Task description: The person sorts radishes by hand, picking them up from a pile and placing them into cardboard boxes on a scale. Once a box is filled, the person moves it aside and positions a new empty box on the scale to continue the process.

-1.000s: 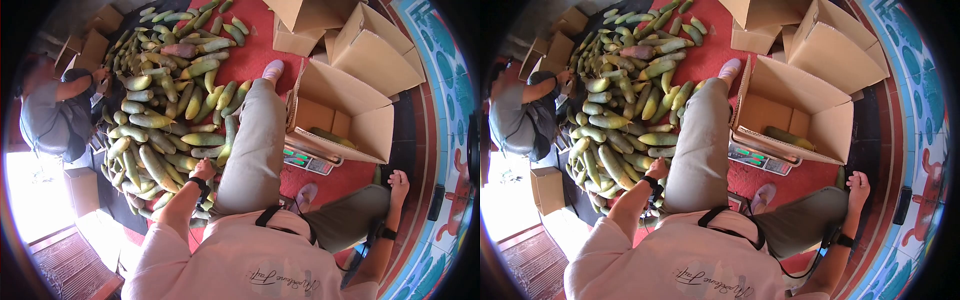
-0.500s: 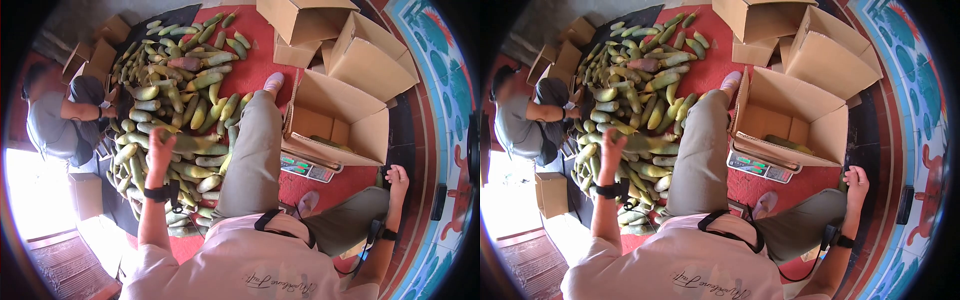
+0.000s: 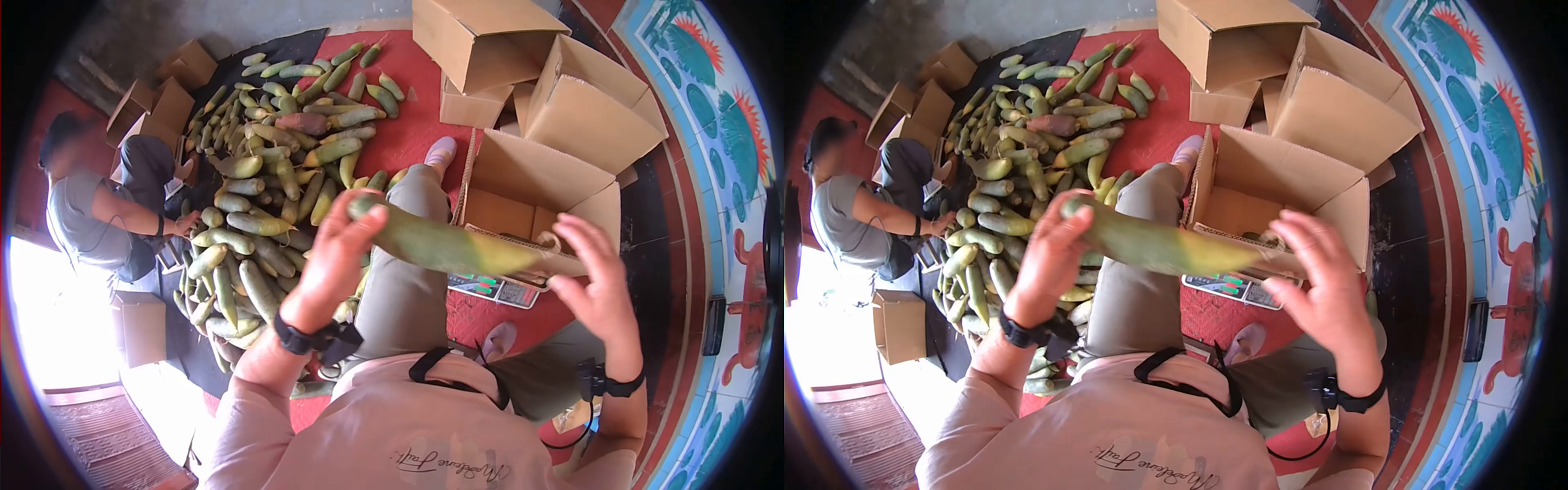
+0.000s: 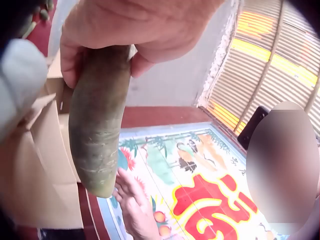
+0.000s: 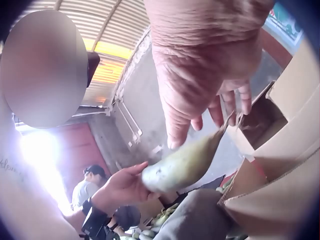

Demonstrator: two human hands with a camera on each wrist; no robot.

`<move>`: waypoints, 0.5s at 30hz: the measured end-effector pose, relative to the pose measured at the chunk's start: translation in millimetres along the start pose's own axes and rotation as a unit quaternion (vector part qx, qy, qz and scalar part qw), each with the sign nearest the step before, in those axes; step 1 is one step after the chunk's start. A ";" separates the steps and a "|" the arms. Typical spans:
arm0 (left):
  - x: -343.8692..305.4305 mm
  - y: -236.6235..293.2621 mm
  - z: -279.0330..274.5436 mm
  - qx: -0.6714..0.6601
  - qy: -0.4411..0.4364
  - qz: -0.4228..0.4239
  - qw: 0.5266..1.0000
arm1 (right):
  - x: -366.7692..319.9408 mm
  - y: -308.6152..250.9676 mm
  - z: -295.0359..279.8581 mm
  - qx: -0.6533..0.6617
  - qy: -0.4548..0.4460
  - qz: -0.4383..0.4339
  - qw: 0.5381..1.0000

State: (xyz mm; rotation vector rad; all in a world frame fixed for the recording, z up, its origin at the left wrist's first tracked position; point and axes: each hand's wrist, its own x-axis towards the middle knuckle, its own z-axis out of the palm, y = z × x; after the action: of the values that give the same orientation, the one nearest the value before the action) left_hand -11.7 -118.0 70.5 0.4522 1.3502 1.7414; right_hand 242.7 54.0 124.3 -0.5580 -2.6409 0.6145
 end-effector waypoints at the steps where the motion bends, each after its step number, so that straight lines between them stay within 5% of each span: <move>1: 1.5 -7.2 9.9 -0.013 -0.038 -0.010 0.999 | 2.4 -5.5 4.0 -0.026 -0.031 -0.020 0.999; 4: 5.7 -24.2 31.8 -0.044 -0.090 -0.042 0.994 | -5.6 -4.2 20.2 -0.050 -0.148 0.062 0.986; 10: 20.7 -23.8 30.7 0.012 -0.134 0.011 0.991 | -21.4 24.4 25.8 -0.019 -0.085 0.098 0.991; 15: 43.6 -14.6 -24.4 0.140 -0.011 0.101 0.985 | -11.5 62.5 1.5 -0.082 -0.045 0.214 0.972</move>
State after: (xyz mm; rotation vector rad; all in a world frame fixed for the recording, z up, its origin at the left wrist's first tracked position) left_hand -47.8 -97.2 39.4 0.7869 1.5868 1.7050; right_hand 270.0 99.9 89.8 -1.1940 -2.6859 0.5523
